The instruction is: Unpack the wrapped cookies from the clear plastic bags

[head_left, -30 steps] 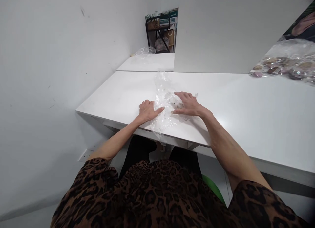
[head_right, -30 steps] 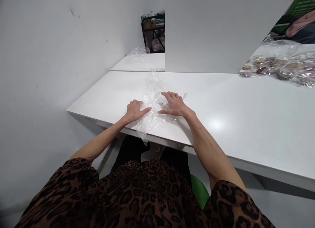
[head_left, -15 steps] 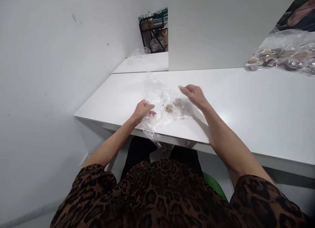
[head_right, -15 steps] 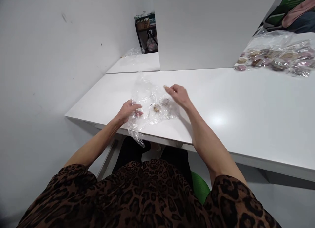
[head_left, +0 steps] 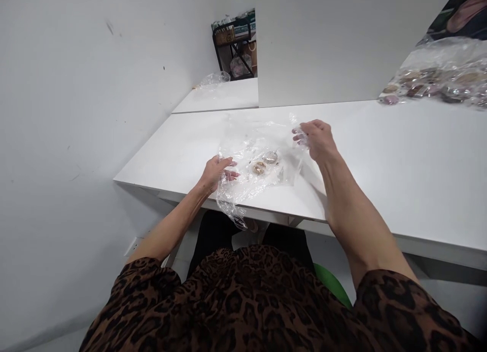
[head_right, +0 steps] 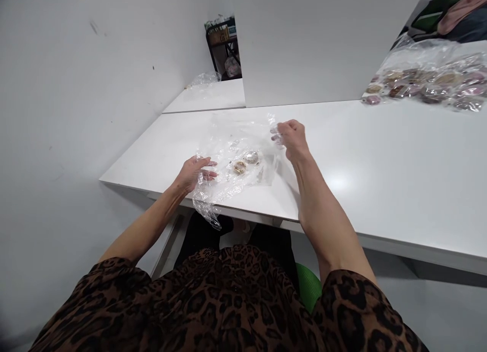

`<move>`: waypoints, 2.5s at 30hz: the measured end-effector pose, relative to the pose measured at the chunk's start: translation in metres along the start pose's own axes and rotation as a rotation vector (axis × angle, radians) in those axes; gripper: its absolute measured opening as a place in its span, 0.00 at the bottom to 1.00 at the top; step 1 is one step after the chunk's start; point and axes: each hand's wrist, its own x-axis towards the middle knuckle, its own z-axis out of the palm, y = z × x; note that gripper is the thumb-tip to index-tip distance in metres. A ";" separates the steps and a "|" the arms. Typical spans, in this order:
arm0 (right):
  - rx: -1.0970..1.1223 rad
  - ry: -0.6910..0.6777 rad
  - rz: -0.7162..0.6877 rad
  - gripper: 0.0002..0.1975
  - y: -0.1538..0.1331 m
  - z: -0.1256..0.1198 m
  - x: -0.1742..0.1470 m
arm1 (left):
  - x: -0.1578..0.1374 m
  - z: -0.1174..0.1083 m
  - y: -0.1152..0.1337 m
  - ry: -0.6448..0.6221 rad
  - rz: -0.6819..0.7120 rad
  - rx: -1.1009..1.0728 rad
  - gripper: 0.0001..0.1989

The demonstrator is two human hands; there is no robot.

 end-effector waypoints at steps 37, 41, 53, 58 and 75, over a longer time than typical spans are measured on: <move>0.000 0.320 -0.081 0.08 0.019 -0.045 0.039 | 0.084 0.060 0.083 -0.079 0.398 0.135 0.18; -0.015 0.258 -0.153 0.10 0.017 -0.036 0.034 | 0.078 0.063 0.096 -0.033 0.409 0.029 0.21; -0.009 0.191 -0.176 0.14 0.015 -0.033 0.030 | 0.059 0.064 0.165 0.074 0.643 -0.148 0.15; 0.107 0.039 -0.176 0.25 -0.014 -0.017 0.004 | 0.040 0.068 0.170 0.023 0.757 -0.212 0.12; 0.153 -0.087 -0.285 0.16 -0.029 -0.005 -0.020 | 0.026 0.072 0.102 -0.234 0.386 0.098 0.23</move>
